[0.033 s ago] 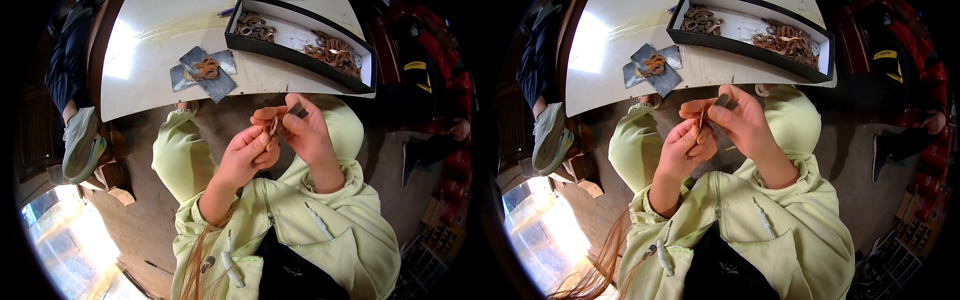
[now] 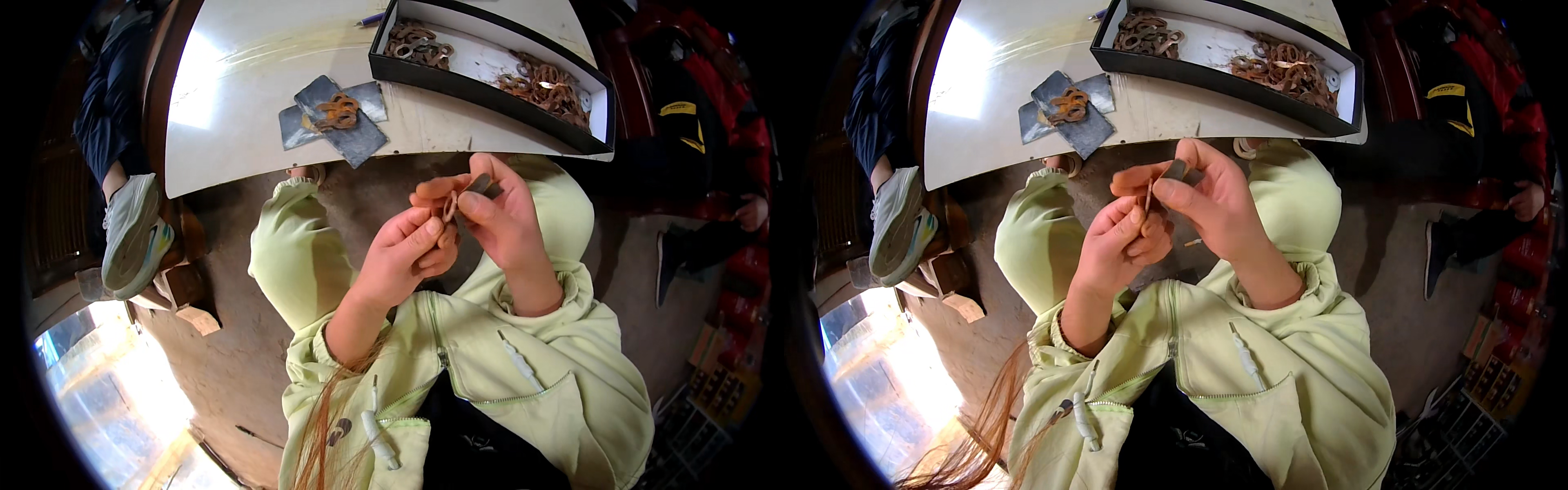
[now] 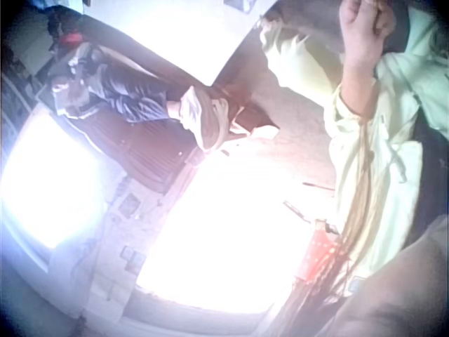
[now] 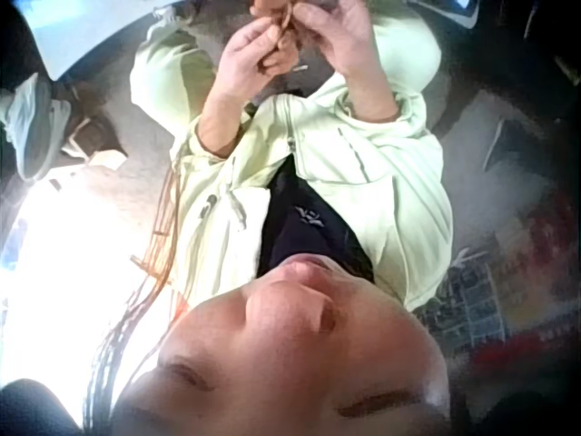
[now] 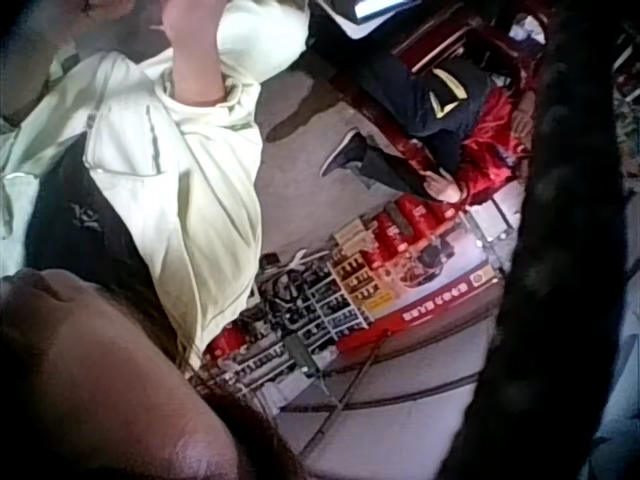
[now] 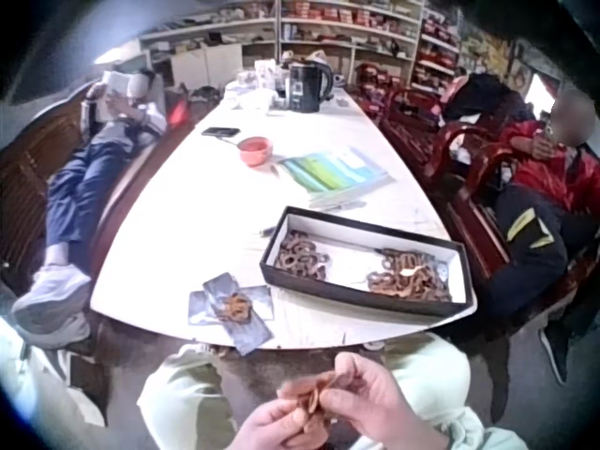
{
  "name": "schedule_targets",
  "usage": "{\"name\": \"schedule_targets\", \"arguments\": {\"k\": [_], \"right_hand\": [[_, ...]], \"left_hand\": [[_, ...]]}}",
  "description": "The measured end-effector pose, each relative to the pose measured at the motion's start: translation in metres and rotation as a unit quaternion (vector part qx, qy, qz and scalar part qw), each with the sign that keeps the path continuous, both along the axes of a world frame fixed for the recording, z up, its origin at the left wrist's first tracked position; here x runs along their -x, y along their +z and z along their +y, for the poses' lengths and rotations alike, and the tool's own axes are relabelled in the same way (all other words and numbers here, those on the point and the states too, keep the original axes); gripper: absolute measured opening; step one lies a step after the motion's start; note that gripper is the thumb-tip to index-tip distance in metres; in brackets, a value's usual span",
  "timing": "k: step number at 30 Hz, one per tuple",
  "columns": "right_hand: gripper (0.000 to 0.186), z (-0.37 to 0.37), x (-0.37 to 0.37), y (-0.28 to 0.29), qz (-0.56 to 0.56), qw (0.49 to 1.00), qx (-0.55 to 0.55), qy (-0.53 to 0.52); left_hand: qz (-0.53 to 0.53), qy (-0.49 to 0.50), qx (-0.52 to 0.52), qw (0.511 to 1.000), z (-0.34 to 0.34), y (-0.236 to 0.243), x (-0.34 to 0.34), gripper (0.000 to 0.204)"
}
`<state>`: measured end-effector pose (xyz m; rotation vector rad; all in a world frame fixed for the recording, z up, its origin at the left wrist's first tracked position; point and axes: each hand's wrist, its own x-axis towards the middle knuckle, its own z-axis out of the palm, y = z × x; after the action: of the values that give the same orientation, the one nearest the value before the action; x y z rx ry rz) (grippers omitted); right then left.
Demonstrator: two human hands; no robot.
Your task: The person sits at a table and uses a small metal file to smooth the edges of small, light-brown wooden rings. They hold the rings in one hand and rub the file against them repeatedly, rotating the pieces to work on different sides. Finished rings are placed into a black box on the table.
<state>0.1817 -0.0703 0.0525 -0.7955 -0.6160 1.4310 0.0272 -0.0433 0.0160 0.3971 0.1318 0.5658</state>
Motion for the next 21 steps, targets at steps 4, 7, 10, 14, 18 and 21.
{"name": "schedule_targets", "arguments": {"k": [4, 7, 10, 14, 18, 21], "right_hand": [[0.024, -0.003, -0.002, 0.004, -0.102, 0.994, -0.025, -0.017], [0.025, -0.002, 0.003, 0.004, -0.132, 0.990, -0.050, -0.027], [0.025, 0.000, 0.003, -0.002, -0.155, 0.984, -0.083, -0.038], [0.024, 0.001, 0.007, 0.000, -0.150, 0.981, -0.120, -0.024], [0.025, -0.001, 0.013, -0.005, -0.155, 0.980, -0.119, -0.036], [0.024, -0.003, 0.018, -0.005, -0.167, 0.978, -0.109, -0.054]], "left_hand": [[0.153, 0.062, -0.082, 0.983, -0.004, 0.014, -0.003, 0.035], [0.249, 0.131, -0.229, 0.932, -0.007, 0.012, -0.002, 0.026], [0.396, 0.212, -0.440, 0.777, -0.003, 0.014, -0.003, 0.016], [0.426, 0.372, -0.577, 0.589, 0.002, 0.003, -0.005, 0.024], [0.425, 0.424, -0.626, 0.496, 0.005, 0.001, -0.007, 0.028], [0.431, 0.436, -0.646, 0.455, 0.006, -0.001, -0.008, 0.031]]}}
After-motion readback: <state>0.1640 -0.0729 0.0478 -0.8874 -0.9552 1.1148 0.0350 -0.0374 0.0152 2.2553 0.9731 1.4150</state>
